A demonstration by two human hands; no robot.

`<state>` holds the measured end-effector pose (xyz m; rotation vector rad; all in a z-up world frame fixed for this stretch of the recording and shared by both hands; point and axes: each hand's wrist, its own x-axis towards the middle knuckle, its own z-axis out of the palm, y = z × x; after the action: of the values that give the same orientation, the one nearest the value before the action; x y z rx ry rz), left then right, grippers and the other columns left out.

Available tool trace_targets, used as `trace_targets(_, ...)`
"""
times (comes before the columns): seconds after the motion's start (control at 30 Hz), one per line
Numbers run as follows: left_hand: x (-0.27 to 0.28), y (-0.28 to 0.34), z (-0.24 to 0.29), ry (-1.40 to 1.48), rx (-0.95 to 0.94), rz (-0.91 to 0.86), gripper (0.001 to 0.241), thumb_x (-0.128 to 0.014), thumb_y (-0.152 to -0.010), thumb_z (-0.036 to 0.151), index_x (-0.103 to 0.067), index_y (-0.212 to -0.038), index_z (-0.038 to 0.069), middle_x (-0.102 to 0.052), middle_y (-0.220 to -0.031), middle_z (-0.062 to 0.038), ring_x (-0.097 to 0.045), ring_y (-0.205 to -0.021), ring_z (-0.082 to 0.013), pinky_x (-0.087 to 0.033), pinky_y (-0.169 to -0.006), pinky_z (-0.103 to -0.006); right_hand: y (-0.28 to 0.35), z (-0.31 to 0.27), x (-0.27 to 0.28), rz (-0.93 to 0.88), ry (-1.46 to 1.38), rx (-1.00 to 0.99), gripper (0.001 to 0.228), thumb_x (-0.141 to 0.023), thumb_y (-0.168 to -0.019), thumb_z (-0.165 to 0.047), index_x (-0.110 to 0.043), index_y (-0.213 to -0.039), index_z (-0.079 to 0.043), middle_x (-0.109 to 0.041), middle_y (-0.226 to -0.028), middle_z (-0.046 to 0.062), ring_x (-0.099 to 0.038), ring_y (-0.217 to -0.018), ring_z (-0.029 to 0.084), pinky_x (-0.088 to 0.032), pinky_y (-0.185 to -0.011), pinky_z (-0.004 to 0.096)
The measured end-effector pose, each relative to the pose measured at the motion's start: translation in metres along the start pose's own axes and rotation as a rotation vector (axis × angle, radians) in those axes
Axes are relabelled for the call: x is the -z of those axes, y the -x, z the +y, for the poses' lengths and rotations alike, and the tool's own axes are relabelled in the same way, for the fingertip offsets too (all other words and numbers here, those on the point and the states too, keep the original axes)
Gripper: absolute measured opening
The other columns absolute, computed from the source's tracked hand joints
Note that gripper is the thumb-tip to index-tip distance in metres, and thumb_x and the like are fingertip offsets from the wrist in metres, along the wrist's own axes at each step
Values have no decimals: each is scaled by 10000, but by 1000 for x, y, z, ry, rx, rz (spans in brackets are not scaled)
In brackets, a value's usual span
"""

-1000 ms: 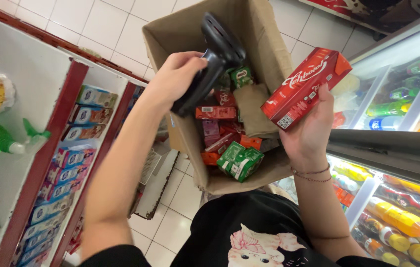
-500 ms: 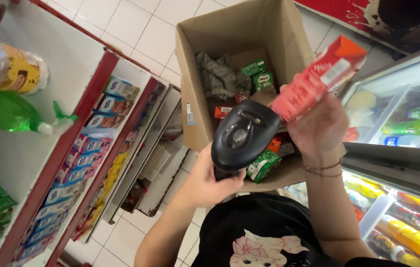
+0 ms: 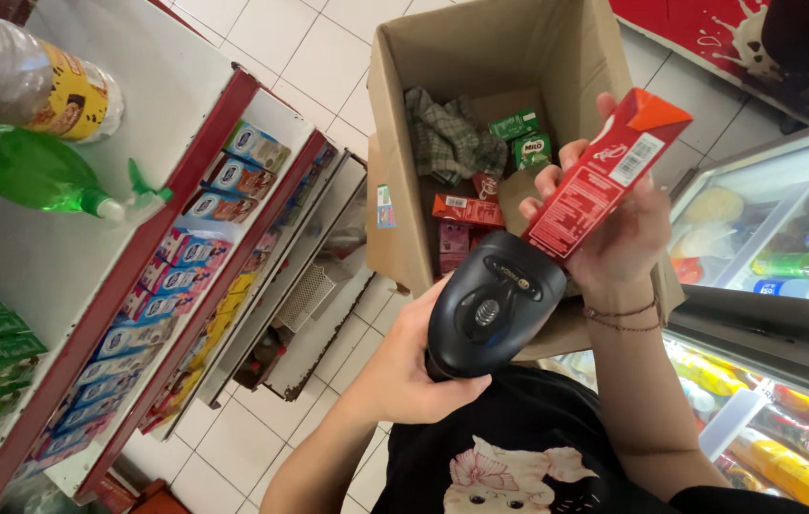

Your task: The person repeatedly takes packaged snack items from a cardboard box, scans each with a handheld barcode scanner, and places them on a refrigerated display shelf. The person handles multiple snack packages and a few small boxes, arranging them on the shelf throughout the clip.

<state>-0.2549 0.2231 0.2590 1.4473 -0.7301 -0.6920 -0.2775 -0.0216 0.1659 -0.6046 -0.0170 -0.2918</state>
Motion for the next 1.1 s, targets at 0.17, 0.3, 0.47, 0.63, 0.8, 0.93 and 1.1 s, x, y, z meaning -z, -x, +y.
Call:
trace_targets(0.17, 17, -12, 18, -219, -125, -143, 564, -800, -764, 166, -594, -1263, 2, -568, -1199, -141, -631, -1102, -302, -527, -1005, -365, -7, -14, 2, -145, 32, -232, 772, -685, -1001, -414, -363, -1583, -22, -591, -1114, 126, -634, -1022, 257, -533, -869, 394)
trace_targets(0.3, 32, -20, 38, -485, -36, -233, 543, -806, -755, 224, -598, -1203, -3, -577, -1165, -142, -655, -1021, -347, -545, -844, -372, -4, -29, 13, -111, 68, -534, 913, -686, -976, -407, -343, -1660, 91, -628, -1233, 160, -646, -1063, 223, -525, -933, 354)
trace_targets(0.47, 32, -20, 42, -569, 29, -223, 542, -797, -728, 233, -605, -1181, 4, -591, -1148, -133, -664, -940, -358, -533, -762, -397, -6, -22, 32, 63, 99, -649, 779, -624, -977, -353, -369, -1573, 80, -630, -1316, 172, -652, -1136, 235, -519, -996, 388)
trace_targets(0.63, 40, -9, 10, -399, -223, -52, 562, -837, -768, 175, -553, -1223, 8, -550, -1258, -136, -640, -1092, -316, -530, -930, -390, -11, -20, 37, -4, 9, -613, 680, -547, -922, -201, -389, -1531, 56, -602, -1385, 185, -627, -1216, 268, -507, -1047, 398)
trace_targets(0.8, 30, 11, -35, 266, 17, 135, 489, -857, -827, 37, -635, -1262, 34, -669, -972, -54, -650, -884, -155, -545, -794, -354, -12, -13, 0, -49, 284, -501, 750, -465, -865, 4, -325, -1601, 0, -547, -1443, 127, -567, -1268, 210, -471, -1065, 378)
trace_targets(0.93, 21, 19, -49, 315, 3, 332, 411, -797, -880, -3, -628, -1254, 22, -682, -1025, -22, -630, -924, -120, -525, -861, -317, -12, -8, -43, -121, 389, -447, 806, -449, -872, 105, -233, -1631, -59, -530, -1446, 103, -558, -1288, 191, -463, -1085, 370)
trace_targets(1.1, 17, 43, -34, 261, -9, 474, 650, -817, -780, 39, -541, -1367, 85, -667, -1075, 0, -621, -978, -97, -537, -887, -296, -10, 8, -92, -313, 590, -354, 874, -557, -882, 158, -185, -1647, -39, -512, -1490, 99, -532, -1330, 165, -442, -1125, 348)
